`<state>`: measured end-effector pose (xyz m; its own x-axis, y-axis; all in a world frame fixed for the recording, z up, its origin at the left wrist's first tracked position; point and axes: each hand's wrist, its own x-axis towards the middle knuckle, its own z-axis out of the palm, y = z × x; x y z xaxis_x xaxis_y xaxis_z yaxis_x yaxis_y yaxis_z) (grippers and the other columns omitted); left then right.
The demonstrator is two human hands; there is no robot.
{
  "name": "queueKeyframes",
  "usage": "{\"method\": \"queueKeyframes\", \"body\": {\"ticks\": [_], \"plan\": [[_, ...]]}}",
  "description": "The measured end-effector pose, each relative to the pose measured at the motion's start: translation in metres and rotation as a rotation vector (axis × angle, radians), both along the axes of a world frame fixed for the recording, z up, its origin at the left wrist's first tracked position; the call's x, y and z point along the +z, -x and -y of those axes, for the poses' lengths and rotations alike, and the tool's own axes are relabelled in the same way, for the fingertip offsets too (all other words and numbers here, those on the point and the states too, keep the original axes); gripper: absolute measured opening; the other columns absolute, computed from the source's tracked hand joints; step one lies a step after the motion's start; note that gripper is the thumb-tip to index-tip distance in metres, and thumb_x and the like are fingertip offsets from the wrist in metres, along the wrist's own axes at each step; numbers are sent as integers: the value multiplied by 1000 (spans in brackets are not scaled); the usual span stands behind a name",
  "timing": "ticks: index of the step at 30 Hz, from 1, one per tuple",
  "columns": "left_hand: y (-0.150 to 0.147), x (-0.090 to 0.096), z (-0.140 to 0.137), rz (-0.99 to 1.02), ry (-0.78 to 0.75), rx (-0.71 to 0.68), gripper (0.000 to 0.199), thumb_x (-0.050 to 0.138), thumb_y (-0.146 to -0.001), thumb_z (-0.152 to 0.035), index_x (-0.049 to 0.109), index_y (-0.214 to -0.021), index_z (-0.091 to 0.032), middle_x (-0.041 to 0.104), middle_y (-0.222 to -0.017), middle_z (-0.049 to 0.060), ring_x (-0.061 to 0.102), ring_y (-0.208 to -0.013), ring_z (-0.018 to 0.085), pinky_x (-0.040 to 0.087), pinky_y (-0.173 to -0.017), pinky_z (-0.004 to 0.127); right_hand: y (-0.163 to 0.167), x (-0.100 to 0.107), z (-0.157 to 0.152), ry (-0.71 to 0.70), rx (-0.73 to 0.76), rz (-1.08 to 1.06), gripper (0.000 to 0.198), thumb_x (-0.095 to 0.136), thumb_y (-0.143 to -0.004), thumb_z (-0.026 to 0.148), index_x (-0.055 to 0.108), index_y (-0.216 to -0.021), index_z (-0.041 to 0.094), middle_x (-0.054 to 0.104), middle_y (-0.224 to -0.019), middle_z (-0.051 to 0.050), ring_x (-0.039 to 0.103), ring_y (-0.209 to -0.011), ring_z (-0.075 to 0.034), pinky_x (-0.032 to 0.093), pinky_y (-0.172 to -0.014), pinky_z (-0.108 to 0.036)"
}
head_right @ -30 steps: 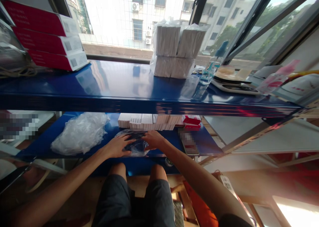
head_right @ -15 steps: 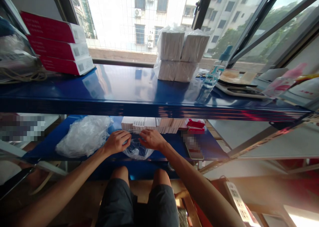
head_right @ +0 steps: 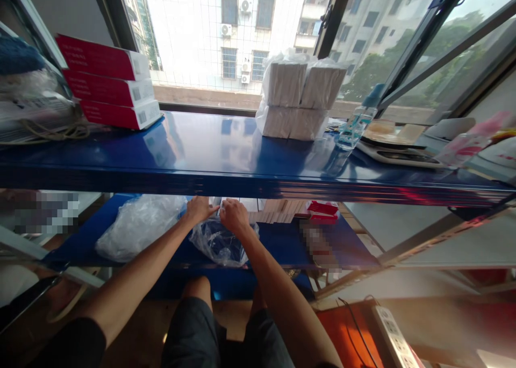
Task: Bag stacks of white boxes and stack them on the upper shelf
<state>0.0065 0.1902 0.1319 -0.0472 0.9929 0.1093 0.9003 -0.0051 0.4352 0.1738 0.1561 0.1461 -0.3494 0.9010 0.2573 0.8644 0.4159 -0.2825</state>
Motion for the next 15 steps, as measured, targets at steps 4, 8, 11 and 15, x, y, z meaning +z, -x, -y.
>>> {"method": "queueKeyframes", "body": {"ticks": [4, 8, 11, 15], "plan": [[9, 2, -12, 179, -9, 98, 54, 84, -72, -40, 70, -118, -14, 71, -124, 22, 63, -126, 41, 48, -104, 46, -4, -4, 3, 7, 5, -54, 21, 53, -101, 27, 69, -112, 21, 71, -125, -10, 65, -113, -23, 47, -93, -29], [24, 22, -12, 425, -94, 131, 41, 79, -75, -40, 72, -110, -19, 77, -109, 14, 66, -120, 37, 51, -100, 42, -6, -6, 2, 76, 24, -209, 22, 58, -97, 29, 71, -114, 23, 71, -128, -10, 65, -118, -26, 47, -99, -32], [35, 39, 0, 616, -144, 107, 38, 72, -80, -48, 73, -107, -21, 78, -96, 10, 72, -103, 31, 57, -87, 39, -7, -2, -5, 205, -40, -451, 26, 63, -94, 37, 73, -113, 23, 75, -120, -10, 67, -115, -29, 48, -102, -38], [45, 55, 31, 898, -97, 35, 50, 67, -78, -57, 69, -112, -21, 77, -99, 9, 74, -89, 27, 59, -70, 35, -19, 12, -6, 332, -132, -918, 56, 33, -102, 60, 66, -130, 24, 74, -120, -13, 72, -105, -28, 58, -91, -42]]}}
